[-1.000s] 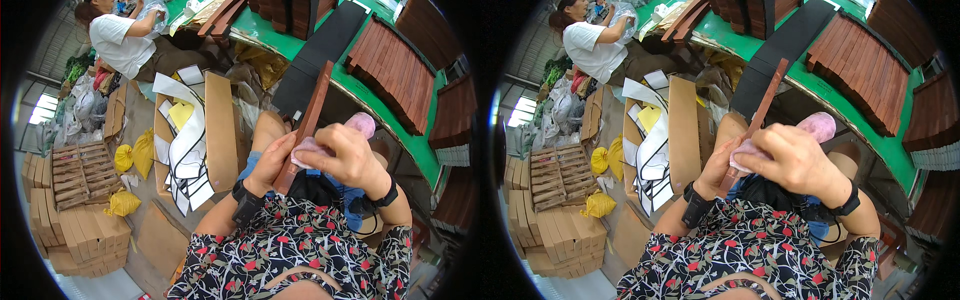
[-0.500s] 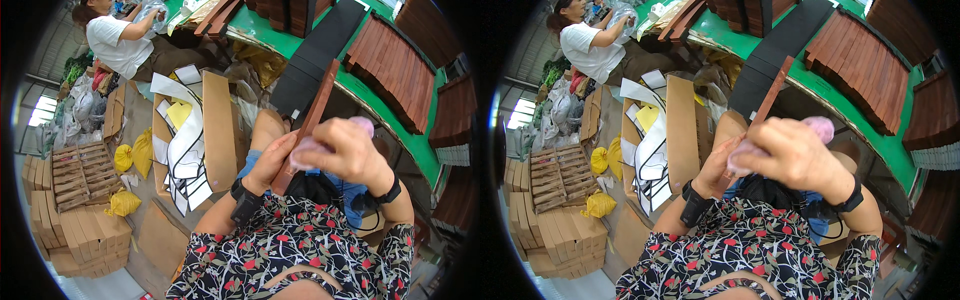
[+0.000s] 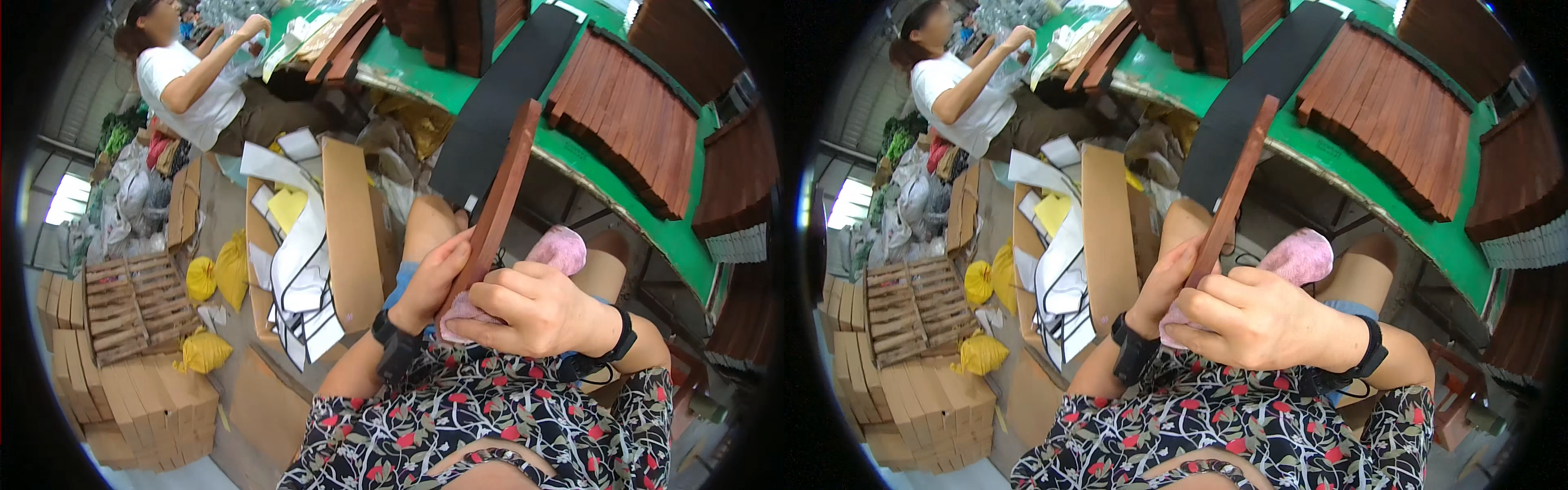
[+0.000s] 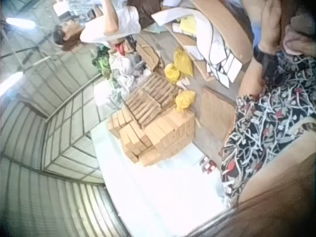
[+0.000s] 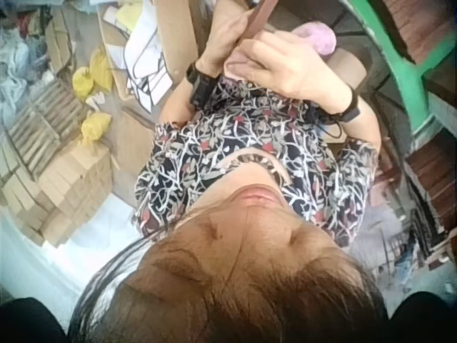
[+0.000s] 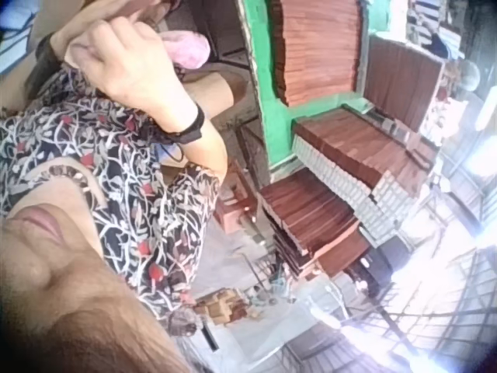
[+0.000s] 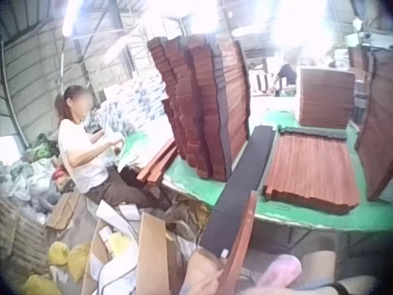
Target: The recorder cleans and inspects wood/bamboo furniture components using a cloth and liquid, and then applies black protective strips or caps to the edges.
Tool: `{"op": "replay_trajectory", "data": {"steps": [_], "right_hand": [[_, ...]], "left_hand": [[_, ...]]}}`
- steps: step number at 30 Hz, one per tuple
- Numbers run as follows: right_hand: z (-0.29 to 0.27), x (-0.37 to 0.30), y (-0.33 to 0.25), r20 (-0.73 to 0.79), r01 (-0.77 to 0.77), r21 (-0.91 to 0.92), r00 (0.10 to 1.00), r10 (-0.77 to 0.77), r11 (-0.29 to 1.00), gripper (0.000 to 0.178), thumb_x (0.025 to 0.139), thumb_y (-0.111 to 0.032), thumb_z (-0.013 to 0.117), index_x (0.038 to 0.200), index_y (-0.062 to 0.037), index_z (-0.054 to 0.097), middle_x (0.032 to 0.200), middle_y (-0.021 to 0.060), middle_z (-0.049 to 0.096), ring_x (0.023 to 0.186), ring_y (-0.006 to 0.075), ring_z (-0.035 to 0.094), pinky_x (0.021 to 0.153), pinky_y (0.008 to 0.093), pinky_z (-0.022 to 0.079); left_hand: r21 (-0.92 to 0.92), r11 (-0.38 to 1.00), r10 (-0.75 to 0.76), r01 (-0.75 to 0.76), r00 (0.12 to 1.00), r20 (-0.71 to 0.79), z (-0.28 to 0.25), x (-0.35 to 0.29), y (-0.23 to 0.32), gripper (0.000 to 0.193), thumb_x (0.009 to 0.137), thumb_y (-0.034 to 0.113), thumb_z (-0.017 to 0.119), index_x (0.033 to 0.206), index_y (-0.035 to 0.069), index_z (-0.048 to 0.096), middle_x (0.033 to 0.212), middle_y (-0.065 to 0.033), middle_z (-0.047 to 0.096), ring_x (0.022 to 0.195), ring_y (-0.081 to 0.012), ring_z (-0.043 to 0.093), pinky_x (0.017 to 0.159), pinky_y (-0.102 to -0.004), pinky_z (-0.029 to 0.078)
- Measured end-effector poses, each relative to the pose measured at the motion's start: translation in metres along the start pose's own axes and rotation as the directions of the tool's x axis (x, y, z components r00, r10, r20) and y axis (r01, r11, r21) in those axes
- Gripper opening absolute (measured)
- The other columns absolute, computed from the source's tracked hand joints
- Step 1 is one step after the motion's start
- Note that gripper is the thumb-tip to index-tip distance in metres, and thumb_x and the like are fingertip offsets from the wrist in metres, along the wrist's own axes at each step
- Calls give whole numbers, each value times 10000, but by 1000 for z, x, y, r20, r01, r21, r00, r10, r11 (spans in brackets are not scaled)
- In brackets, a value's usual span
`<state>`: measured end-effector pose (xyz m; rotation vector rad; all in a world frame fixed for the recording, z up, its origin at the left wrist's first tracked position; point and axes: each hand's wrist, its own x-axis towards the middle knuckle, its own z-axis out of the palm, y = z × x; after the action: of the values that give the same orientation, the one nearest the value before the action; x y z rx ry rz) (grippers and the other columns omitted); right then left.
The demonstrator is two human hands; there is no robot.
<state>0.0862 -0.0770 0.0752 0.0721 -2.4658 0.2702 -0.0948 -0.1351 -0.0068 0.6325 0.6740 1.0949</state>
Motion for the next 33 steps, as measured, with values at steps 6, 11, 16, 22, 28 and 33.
{"op": "replay_trajectory", "data": {"steps": [6, 11, 16, 22, 28, 33], "right_hand": [[-27, -29, 43, -409, -403, -277, 871, 272, 872, 428, 599, -23, 728, 1016, -116, 735, 927, 112, 536, 697, 233, 575, 542, 315, 475], [-40, -32, 58, -448, -494, -331, 832, 326, 804, 444, 609, -7, 696, 1028, -145, 739, 911, 101, 536, 747, 254, 591, 608, 331, 518], [-37, -23, 76, -433, -459, -372, 854, 287, 807, 342, 669, -37, 700, 993, -142, 736, 888, 94, 566, 749, 256, 609, 615, 344, 531], [-32, -17, 64, -286, -330, -276, 925, 251, 903, 288, 707, -59, 704, 984, -136, 729, 827, 76, 574, 740, 243, 612, 600, 337, 527], [-39, -28, 87, -361, -401, -407, 896, 258, 821, 279, 674, -81, 710, 948, -129, 731, 832, 62, 542, 724, 227, 600, 590, 334, 517], [-40, -29, 89, -299, -373, -377, 915, 270, 848, 242, 717, -111, 691, 953, -145, 733, 853, 64, 553, 742, 242, 604, 591, 349, 517]], "left_hand": [[249, 966, 92, -63, 990, -108, 0, -23, 3, 828, 926, 564, 541, 1432, -57, 332, 797, -11, 545, 560, -82, 483, 482, -206, 388], [233, 972, 43, -25, 996, -74, 9, -24, -3, 882, 889, 596, 576, 1428, -58, 330, 749, -8, 494, 570, -80, 451, 488, -207, 364], [184, 982, -15, 30, 996, -83, 11, -30, -5, 908, 874, 598, 597, 1449, -48, 316, 754, -9, 476, 593, -84, 441, 504, -207, 369], [52, 997, -59, 63, 996, -68, 9, -31, -3, 805, 919, 526, 585, 1441, -36, 338, 744, -22, 478, 540, -86, 410, 462, -203, 346], [-99, 990, -94, 103, 991, 91, -3, -32, -11, 730, 984, 446, 514, 1494, -3, 249, 827, -50, 528, 609, -84, 469, 522, -197, 414], [-89, 992, -81, 88, 993, 80, -2, -36, -8, 729, 984, 441, 518, 1494, -4, 246, 816, -48, 517, 599, -84, 459, 516, -193, 406]]}}
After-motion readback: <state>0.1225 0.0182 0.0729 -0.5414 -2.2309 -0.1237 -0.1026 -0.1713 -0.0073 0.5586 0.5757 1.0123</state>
